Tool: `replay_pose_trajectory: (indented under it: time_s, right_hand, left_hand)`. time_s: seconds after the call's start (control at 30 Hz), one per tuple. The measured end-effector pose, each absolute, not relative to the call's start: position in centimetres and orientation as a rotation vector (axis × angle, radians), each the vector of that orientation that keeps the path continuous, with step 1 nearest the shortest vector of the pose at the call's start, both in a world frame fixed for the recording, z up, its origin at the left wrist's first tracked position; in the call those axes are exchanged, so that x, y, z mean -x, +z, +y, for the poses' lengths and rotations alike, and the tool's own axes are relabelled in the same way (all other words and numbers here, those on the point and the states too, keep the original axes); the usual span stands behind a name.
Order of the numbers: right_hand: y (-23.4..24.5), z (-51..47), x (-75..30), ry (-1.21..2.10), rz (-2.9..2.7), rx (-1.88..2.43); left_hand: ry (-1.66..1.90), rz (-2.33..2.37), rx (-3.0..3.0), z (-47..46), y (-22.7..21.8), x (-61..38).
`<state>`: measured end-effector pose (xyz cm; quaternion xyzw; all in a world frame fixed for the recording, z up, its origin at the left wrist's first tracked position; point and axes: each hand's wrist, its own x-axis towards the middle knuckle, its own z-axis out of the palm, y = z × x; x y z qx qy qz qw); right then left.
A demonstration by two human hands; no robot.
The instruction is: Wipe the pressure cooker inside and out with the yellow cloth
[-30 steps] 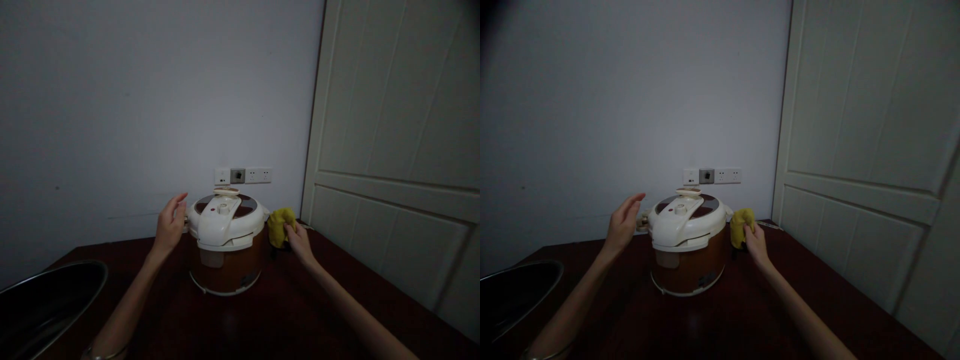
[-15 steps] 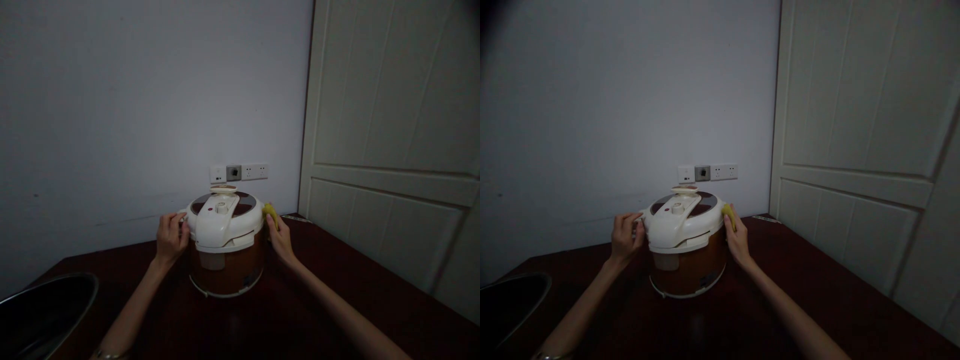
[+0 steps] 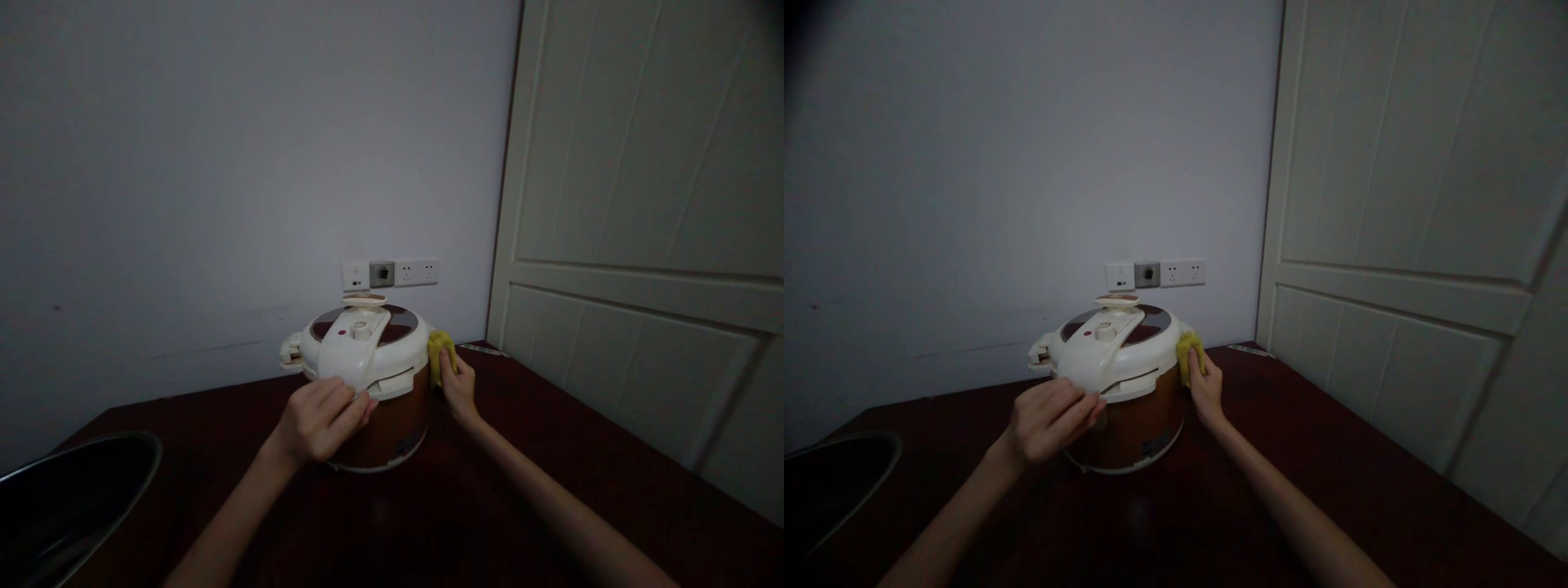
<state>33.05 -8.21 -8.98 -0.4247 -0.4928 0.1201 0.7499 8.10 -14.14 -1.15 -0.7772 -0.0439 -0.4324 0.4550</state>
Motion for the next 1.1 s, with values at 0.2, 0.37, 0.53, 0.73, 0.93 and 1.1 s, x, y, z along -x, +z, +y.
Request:
replay_pose_trajectory:
  time_s: [0.2,0.37,0.53,0.73,0.93,1.1]
  right_hand:
    - [-10.8,-11.8,-30.2,0.334,-1.158,0.833]
    - [-11.9,-11.3,-30.0,0.453,-1.069,0.831]
    - [-10.9,-7.5,-32.1,0.69,-0.759,0.967]
    - [-11.3,-8.7,-30.5,0.667,-0.799,0.933]
    - [-11.6,-6.6,-31.1,0.631,-0.783,0.94]
    - [-16.1,-6.3,-31.7,0.75,-0.762,1.021]
  left_hand:
    - [-0.852,-0.236,2.087,-14.3,-1.4,-9.2]
    - [-0.761,-0.295,2.096,-14.9,-1.6,-9.8]
    - [-0.777,-0.309,2.063,-15.2,-1.5,-10.3]
    - [-0.809,-0.323,2.106,-14.9,-1.7,-10.3]
    - [-0.843,-0.328,2.101,-14.7,-2.1,-10.2]
    - [-0.827,-0.34,2.107,-14.6,-2.2,-10.2]
